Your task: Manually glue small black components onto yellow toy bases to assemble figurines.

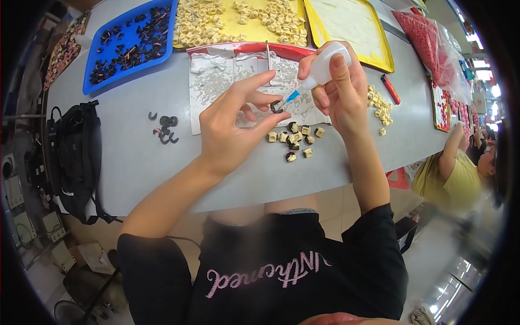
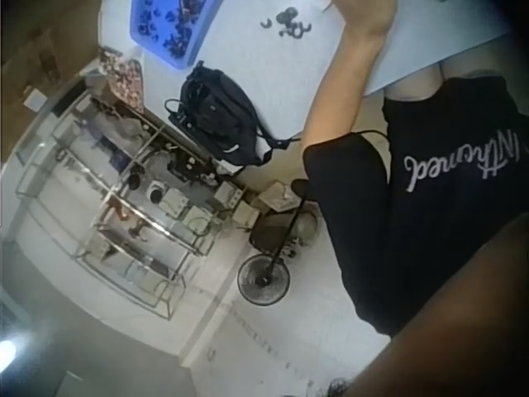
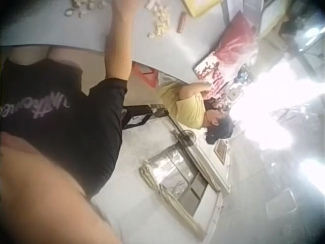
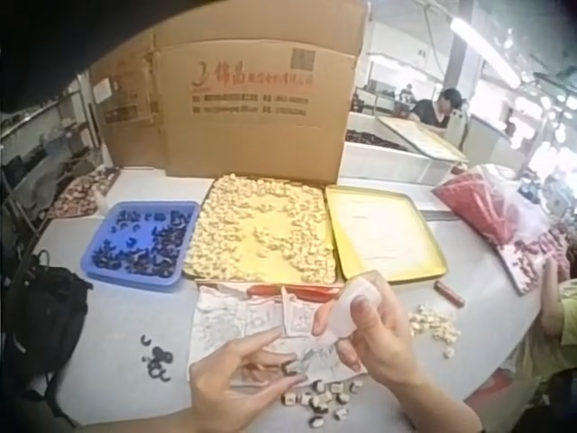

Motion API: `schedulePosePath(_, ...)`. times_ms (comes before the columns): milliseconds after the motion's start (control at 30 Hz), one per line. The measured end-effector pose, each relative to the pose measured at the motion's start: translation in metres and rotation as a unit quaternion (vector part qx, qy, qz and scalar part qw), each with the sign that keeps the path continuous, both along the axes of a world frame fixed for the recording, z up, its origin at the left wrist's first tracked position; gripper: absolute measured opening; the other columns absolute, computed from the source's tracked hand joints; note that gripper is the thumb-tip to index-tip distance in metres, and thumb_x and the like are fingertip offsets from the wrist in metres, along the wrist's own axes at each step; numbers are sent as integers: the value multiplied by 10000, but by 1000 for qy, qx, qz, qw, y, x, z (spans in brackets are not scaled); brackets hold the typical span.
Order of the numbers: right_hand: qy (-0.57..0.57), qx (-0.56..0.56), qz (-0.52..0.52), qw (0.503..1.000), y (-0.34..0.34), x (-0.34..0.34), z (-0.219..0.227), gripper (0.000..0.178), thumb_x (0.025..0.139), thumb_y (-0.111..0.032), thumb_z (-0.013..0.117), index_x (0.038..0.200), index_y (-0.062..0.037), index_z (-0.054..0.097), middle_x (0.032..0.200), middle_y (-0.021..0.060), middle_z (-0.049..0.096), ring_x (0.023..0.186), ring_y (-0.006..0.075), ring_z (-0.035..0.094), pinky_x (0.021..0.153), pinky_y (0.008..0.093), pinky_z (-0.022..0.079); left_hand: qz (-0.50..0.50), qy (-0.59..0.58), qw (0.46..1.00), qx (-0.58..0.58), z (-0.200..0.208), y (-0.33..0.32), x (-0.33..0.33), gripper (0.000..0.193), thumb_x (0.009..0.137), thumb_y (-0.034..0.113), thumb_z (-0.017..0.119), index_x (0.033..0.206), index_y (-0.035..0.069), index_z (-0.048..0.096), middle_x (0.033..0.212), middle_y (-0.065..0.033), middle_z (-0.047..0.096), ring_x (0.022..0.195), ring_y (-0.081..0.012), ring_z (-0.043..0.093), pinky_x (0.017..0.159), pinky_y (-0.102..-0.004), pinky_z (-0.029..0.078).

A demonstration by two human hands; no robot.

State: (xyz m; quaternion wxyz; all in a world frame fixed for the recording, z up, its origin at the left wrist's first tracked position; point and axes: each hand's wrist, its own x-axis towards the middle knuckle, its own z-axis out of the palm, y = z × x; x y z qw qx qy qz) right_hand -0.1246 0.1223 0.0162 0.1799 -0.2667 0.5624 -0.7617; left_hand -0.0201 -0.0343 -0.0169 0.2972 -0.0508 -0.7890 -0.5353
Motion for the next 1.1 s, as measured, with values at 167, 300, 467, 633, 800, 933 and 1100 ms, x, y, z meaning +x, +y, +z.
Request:
schedulePosePath(167, 3, 5, 5, 1000, 0, 0, -1, 346, 990, -356, 450, 1009, -13, 413, 892, 203, 630, 394, 68, 384, 368, 179, 322, 0, -5, 1000, 2, 2, -1, 0, 546, 670, 53, 810, 1168, 70, 586, 870, -67, 708, 699, -117, 639, 530, -207, 462)
schedulePosePath(300, -1, 6, 9, 1000, 0, 0, -1, 343, 991, -351, 449, 1009, -10, 412, 893, 203, 630, 392, 70, 387, 366, 179, 321, -2, -1, 1000, -4, 0, 0, 0, 539, 668, 55, 812, 1159, 75, 590, 870, -63, 709, 695, -118, 638, 532, -209, 462)
schedulePosePath(467, 1, 11, 10, 1000, 0, 0, -2, 334, 996, -339, 441, 1012, -6, 413, 867, 185, 624, 388, 71, 388, 363, 180, 323, -4, -1, 1000, -29, 1, -2, 1, 550, 672, 50, 821, 1158, 26, 563, 859, -75, 717, 733, -112, 667, 557, -194, 460)
schedulePosePath(633, 5, 11, 1, 1000, -1, 1, -1, 326, 998, -333, 438, 1005, -8, 415, 858, 178, 622, 391, 67, 389, 365, 178, 324, -7, -1, 1000, -30, 1, -3, 1, 548, 670, 42, 820, 1153, 21, 562, 868, -77, 716, 749, -123, 676, 554, -194, 461)
schedulePosePath(800, 6, 13, 3, 1000, -1, 2, -1, 323, 999, -330, 437, 999, -8, 412, 852, 178, 622, 397, 65, 391, 367, 174, 321, -4, 4, 999, -35, -1, -3, 0, 539, 669, 36, 820, 1143, 17, 564, 879, -79, 713, 759, -128, 681, 544, -193, 466)
schedulePosePath(933, 9, 17, 2, 1000, -1, 1, -1, 317, 1000, -326, 436, 997, -10, 407, 843, 174, 621, 400, 54, 380, 367, 168, 314, -7, 3, 999, -35, -2, -3, 0, 536, 668, 35, 820, 1139, 16, 565, 885, -78, 711, 767, -132, 684, 540, -194, 468)
schedulePosePath(1100, 15, 17, 0, 1000, 0, 1, 0, 318, 999, -331, 436, 991, -15, 406, 838, 169, 622, 401, 44, 369, 362, 164, 305, -5, 9, 999, -40, -2, -3, 0, 531, 667, 37, 823, 1132, 15, 567, 901, -77, 707, 767, -134, 687, 538, -195, 470)
